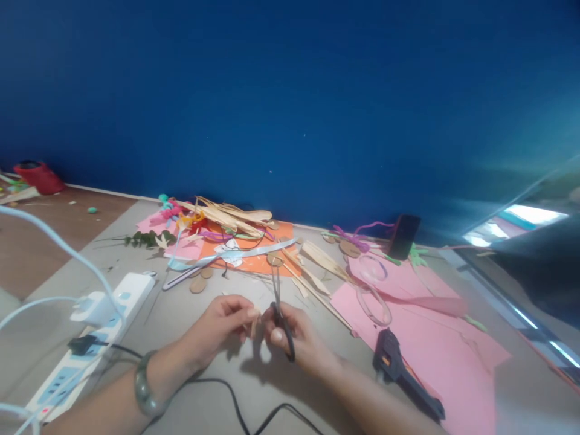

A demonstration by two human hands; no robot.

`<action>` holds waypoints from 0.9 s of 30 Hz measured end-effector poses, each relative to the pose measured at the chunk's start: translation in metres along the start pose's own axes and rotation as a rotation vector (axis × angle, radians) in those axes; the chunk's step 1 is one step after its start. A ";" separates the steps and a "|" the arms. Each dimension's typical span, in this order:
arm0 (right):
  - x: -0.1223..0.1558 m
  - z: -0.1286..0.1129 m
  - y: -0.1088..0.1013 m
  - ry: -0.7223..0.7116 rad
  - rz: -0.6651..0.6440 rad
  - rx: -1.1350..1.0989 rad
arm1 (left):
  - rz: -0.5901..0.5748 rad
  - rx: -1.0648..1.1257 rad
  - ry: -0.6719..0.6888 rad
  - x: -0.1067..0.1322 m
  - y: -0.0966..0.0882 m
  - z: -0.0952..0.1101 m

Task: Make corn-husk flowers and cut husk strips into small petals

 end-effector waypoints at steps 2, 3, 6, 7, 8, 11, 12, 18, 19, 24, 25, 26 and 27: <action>0.000 0.002 0.001 0.016 -0.063 0.063 | 0.126 -0.043 0.039 -0.002 -0.005 0.000; 0.001 0.004 0.001 0.035 -0.078 0.085 | 0.171 -0.059 0.051 -0.002 -0.006 0.000; 0.001 0.010 0.003 0.099 -0.117 0.116 | 0.246 -0.076 0.072 -0.004 -0.009 -0.002; 0.001 0.011 0.004 0.119 -0.128 0.121 | 0.259 -0.075 0.075 -0.004 -0.009 -0.002; 0.001 0.012 0.005 0.138 -0.136 0.129 | 0.271 -0.071 0.076 -0.004 -0.008 -0.002; 0.001 0.014 0.007 0.173 -0.132 0.175 | 0.300 -0.060 0.083 -0.004 -0.009 -0.002; 0.001 0.015 0.008 0.180 -0.130 0.183 | 0.304 -0.059 0.087 -0.004 -0.009 -0.002; 0.002 0.019 0.009 0.269 -0.130 0.101 | 0.284 -0.085 0.084 -0.003 -0.010 -0.002; 0.003 0.020 0.009 0.273 -0.130 0.089 | 0.286 -0.088 0.086 -0.003 -0.010 -0.002; 0.004 0.022 0.008 0.281 -0.125 0.044 | 0.282 -0.096 0.097 -0.003 -0.011 -0.002; 0.003 0.022 0.007 0.284 -0.122 0.040 | 0.281 -0.097 0.098 -0.003 -0.011 -0.002; 0.003 0.023 0.007 0.287 -0.121 0.037 | 0.283 -0.098 0.100 -0.003 -0.011 -0.002; 0.003 0.023 0.006 0.291 -0.121 0.036 | 0.284 -0.097 0.103 -0.003 -0.011 -0.001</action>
Point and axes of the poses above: each hand's wrist, its own x-axis away from the middle knuckle, its own y-axis out of the palm, z = x × y, the point moved 2 cm from there along -x, towards the middle knuckle, and after that the axes turned 14 degrees about -x, right-handed, at the moved point
